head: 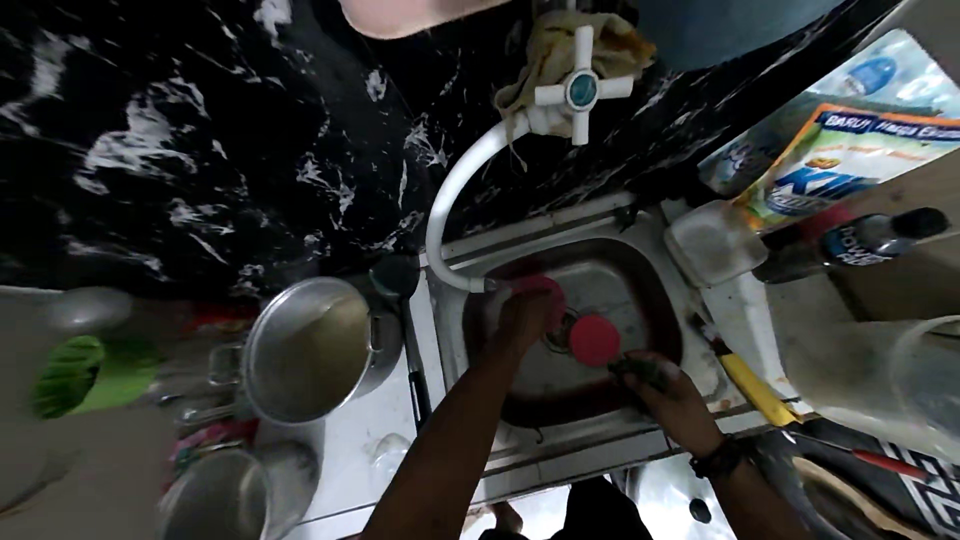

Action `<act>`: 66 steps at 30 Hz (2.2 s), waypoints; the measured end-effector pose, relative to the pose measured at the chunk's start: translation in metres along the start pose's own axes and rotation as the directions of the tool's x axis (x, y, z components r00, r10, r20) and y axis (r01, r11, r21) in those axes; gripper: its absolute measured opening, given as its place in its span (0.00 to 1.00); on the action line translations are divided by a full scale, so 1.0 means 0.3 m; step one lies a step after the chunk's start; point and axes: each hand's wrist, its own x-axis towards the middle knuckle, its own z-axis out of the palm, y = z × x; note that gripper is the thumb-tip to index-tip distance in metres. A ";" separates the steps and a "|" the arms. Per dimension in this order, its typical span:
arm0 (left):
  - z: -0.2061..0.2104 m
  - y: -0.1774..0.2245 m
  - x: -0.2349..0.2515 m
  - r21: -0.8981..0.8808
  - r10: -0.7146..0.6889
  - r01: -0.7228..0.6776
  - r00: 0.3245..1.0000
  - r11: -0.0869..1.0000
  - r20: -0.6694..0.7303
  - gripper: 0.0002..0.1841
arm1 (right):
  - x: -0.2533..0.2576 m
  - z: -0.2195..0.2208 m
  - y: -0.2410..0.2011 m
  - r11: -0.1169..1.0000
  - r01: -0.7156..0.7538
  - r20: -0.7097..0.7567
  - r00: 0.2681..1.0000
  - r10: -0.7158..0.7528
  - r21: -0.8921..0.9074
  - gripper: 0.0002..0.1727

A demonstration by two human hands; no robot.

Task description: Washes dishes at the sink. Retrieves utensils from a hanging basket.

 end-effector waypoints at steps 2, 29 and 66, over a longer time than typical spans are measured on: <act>-0.009 0.013 0.045 0.015 0.001 -0.001 1.000 1.000 0.028 0.22 | -0.013 -0.004 -0.023 1.000 0.021 -0.017 1.000 -0.021 0.009 0.22; -0.034 0.230 -0.328 -0.823 -0.002 -0.033 0.999 0.567 -0.041 0.20 | 0.310 0.160 -0.355 0.825 0.103 -0.340 0.934 0.112 0.555 0.28; 0.052 0.206 -0.247 -0.758 -0.237 0.039 0.959 0.651 -0.154 0.15 | 0.285 0.261 -0.261 0.708 -0.228 -0.111 0.911 0.398 0.669 0.24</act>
